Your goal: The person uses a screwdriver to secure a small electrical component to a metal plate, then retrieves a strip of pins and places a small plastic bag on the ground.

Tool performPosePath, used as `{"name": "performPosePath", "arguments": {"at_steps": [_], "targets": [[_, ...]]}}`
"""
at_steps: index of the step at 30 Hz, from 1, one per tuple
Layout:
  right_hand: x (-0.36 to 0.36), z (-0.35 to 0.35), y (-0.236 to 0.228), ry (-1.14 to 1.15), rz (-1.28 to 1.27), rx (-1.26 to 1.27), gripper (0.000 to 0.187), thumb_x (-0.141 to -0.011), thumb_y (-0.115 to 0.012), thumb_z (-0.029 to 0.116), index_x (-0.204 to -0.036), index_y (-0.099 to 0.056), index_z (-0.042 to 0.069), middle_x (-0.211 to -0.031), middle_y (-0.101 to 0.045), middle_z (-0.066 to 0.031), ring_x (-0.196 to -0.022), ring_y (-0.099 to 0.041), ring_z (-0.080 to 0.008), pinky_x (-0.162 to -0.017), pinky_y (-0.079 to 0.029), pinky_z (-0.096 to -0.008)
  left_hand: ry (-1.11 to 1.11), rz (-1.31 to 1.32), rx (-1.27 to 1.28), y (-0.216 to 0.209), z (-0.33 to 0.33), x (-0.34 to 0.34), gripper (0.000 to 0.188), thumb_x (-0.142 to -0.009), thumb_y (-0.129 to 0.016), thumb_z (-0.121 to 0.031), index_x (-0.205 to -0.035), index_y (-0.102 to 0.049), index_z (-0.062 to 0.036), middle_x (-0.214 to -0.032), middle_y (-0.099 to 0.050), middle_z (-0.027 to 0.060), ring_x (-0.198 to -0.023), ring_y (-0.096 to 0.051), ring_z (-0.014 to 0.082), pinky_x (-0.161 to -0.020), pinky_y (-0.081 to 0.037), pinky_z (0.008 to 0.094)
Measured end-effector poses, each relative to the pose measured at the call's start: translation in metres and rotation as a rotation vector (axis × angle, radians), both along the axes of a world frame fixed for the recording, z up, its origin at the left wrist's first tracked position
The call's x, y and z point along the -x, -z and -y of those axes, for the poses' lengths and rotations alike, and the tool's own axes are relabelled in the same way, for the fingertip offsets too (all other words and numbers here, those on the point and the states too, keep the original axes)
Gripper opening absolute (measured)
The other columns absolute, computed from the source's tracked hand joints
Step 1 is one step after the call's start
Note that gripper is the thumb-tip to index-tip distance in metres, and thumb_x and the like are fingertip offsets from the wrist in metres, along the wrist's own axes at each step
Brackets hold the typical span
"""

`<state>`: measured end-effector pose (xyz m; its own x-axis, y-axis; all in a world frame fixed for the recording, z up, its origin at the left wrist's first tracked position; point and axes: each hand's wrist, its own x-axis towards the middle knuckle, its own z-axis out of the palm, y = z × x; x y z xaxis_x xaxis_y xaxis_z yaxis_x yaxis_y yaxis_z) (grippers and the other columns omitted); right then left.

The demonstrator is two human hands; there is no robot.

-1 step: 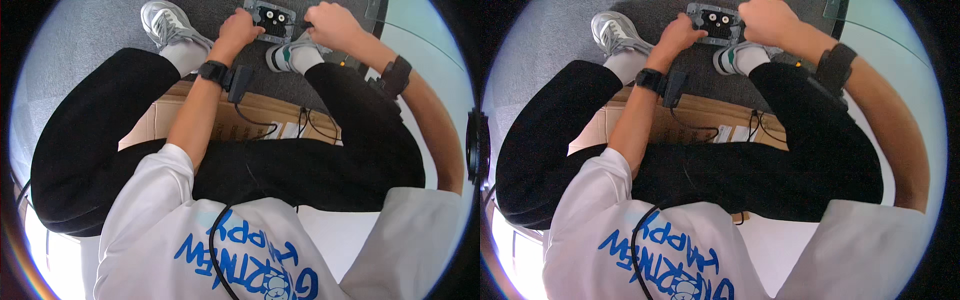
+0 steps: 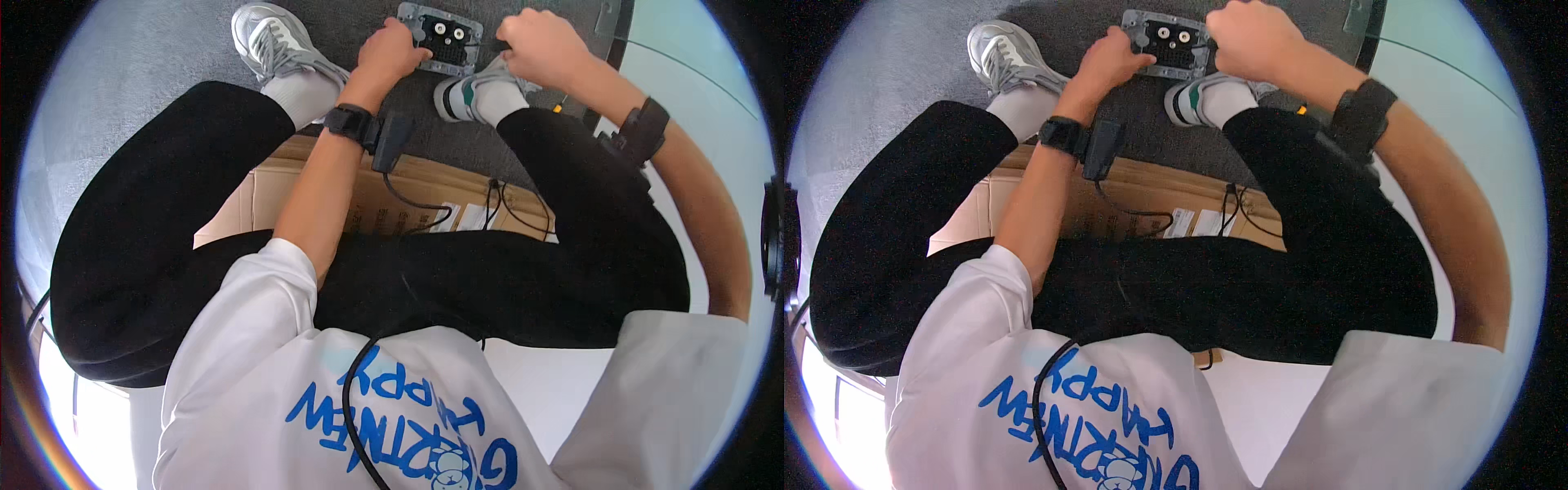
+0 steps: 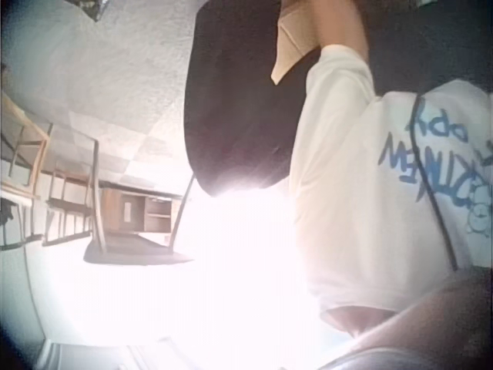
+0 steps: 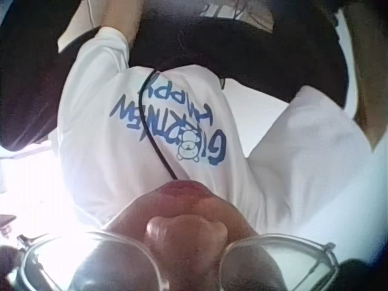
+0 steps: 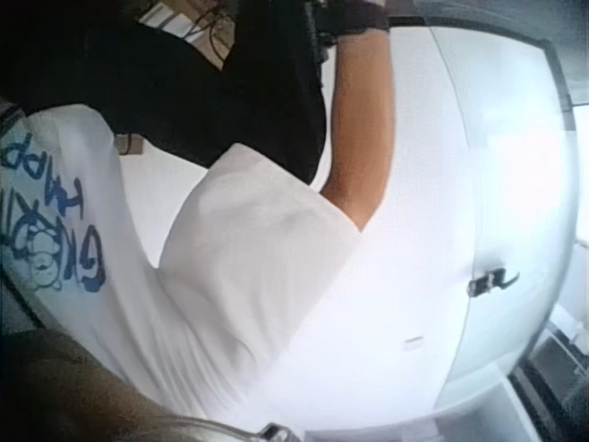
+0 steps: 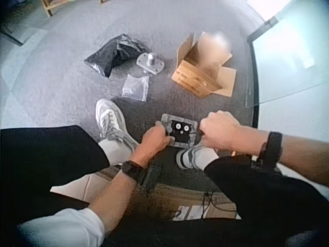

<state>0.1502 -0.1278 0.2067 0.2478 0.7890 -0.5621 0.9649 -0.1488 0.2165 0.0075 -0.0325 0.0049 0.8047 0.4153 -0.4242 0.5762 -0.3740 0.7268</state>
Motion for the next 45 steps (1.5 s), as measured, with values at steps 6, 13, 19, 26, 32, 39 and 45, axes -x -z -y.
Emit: {"name": "performPosePath", "arguments": {"at_steps": [6,13,19,26,32,39,45], "targets": [[-0.002,-0.004,0.0,-0.04,-0.024,0.128,0.03,-0.083,-0.075,0.023,-0.107,-0.074,0.006,-0.091,-0.072,-0.0211,-0.089,-0.071,-0.038,-0.081,-0.058,-0.0454,0.045,-0.129,-0.001,0.001,-0.014,-0.004,0.083,-0.078,-0.081,-0.046,-0.128,-0.048,0.0119,-0.115,-0.067,0.0291,-0.108,-0.066,0.0424,-0.09,-0.054,0.0498],[-0.043,0.034,-0.053,0.106,-0.112,0.028,0.035,-0.086,-0.069,0.027,-0.114,-0.07,0.005,-0.102,-0.072,-0.0212,-0.1,-0.068,-0.0403,-0.089,-0.055,-0.0453,0.116,-0.189,0.024,-0.012,-0.023,-0.005,0.078,-0.081,-0.076,-0.049,-0.129,-0.053,0.0077,-0.12,-0.067,0.0251,-0.111,-0.066,0.0392,-0.094,-0.053,0.0486],[-0.133,0.12,-0.108,0.218,-0.155,-0.184,0.038,-0.091,-0.065,0.028,-0.122,-0.066,0.006,-0.098,-0.073,-0.0172,-0.097,-0.07,-0.0346,-0.088,-0.052,-0.0409,0.007,-0.114,0.054,-0.003,-0.023,-0.003,0.082,-0.08,-0.075,-0.052,-0.13,-0.051,0.0093,-0.12,-0.066,0.0277,-0.113,-0.064,0.0414,-0.097,-0.051,0.0475],[-0.157,0.223,-0.04,0.818,-0.241,-0.374,0.047,-0.096,-0.06,0.025,-0.139,-0.052,0.009,-0.121,-0.065,-0.0211,-0.112,-0.063,-0.0335,-0.097,-0.048,-0.0405,-0.244,-0.08,0.131,-0.011,0.006,-0.002,0.089,-0.077,-0.081,-0.045,-0.133,-0.042,0.0113,-0.124,-0.061,0.0329,-0.12,-0.06,0.0434,-0.1,-0.049,0.0458],[-0.14,0.264,0.14,0.721,-0.13,-0.542,0.055,-0.098,-0.057,0.019,-0.146,-0.038,0.0,-0.129,-0.055,-0.0307,-0.115,-0.057,-0.0477,-0.097,-0.047,-0.0509,-0.272,-0.084,0.068,-0.016,0.015,-0.008,0.081,-0.077,-0.081,-0.039,-0.128,-0.044,0.0117,-0.12,-0.063,0.0327,-0.115,-0.062,0.0444,-0.098,-0.05,0.0462],[-0.111,0.248,0.2,0.912,-0.02,-0.582,0.065,-0.092,-0.066,0.016,-0.148,-0.035,0.003,-0.127,-0.047,-0.0284,-0.11,-0.058,-0.0484,-0.093,-0.049,-0.0514,-0.306,-0.127,0.125,-0.024,0.015,-0.009,0.08,-0.075,-0.083,-0.036,-0.128,-0.045,0.0103,-0.12,-0.064,0.0307,-0.116,-0.063,0.0413,-0.099,-0.049,0.0432],[-0.114,0.203,0.158,0.697,0.015,-0.551,0.061,-0.087,-0.066,0.017,-0.142,-0.044,0.003,-0.131,-0.048,-0.0275,-0.116,-0.053,-0.0491,-0.097,-0.046,-0.0537,-0.361,-0.056,0.237,-0.001,0.004,-0.006,0.083,-0.071,-0.086,-0.031,-0.127,-0.043,0.0133,-0.122,-0.063,0.0315,-0.115,-0.064,0.0386,-0.099,-0.049,0.04]]}}
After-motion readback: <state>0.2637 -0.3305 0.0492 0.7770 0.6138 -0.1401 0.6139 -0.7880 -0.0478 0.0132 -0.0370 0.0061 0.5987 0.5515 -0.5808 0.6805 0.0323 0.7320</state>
